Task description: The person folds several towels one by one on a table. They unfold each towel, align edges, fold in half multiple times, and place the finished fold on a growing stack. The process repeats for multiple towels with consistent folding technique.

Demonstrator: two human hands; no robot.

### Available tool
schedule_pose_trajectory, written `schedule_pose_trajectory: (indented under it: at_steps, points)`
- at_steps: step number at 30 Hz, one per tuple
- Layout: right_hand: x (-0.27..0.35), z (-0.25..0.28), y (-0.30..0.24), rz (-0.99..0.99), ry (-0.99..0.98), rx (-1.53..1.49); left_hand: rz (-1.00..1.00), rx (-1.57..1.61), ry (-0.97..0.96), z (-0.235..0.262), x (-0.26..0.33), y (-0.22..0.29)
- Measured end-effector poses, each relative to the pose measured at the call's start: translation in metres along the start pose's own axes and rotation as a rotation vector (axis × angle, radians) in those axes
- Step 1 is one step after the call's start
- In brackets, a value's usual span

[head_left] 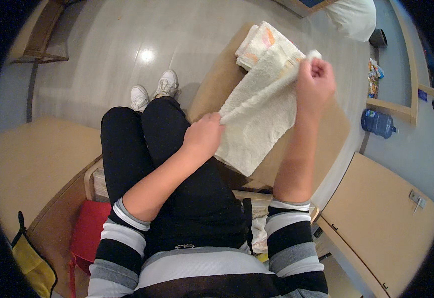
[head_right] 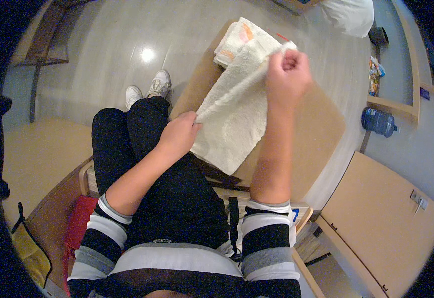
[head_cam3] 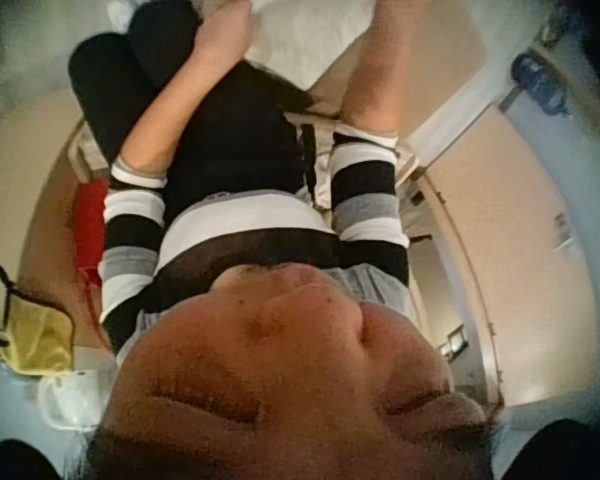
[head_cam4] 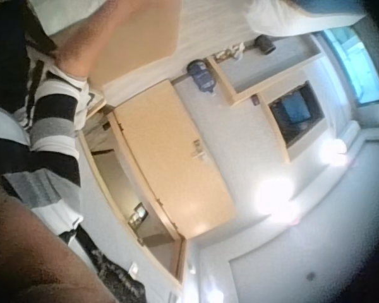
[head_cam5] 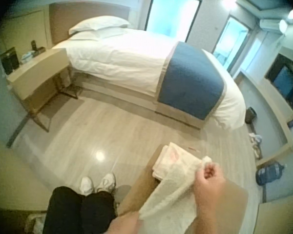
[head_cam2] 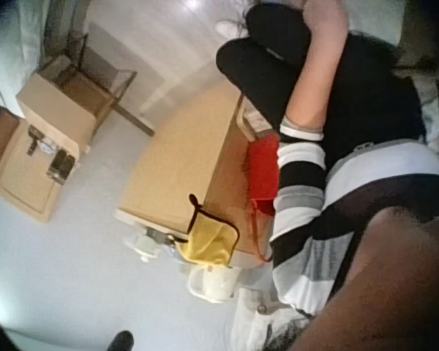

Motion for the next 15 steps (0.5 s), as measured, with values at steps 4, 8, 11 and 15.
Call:
schedule_pose_trajectory:
  at_steps: [4,8,11,15]
  points:
    - [-0.002,-0.046,-0.007,0.177,-0.183,0.031,0.095,-0.11,-0.039,-0.001,0.002,-0.002]
    - [0.001,-0.071,0.008,0.15,-0.243,0.169,0.118,-0.168,-0.002,-0.005,-0.003,-0.005]
    - [0.014,-0.064,0.009,0.197,-0.155,0.109,-0.005,-0.166,0.156,-0.001,-0.003,-0.007]
    - [0.065,-0.033,0.011,0.159,-0.193,0.115,0.02,-0.025,0.079,0.003,-0.015,-0.014]
Point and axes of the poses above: each hand's wrist, its own x-axis away from the middle knuckle, its own z-axis out of the back of the hand, y = z × x, the point moved 4 cm from there along -x, towards the middle knuckle, and after that the axes turned 12 degrees about -y, right-handed, at the moved point
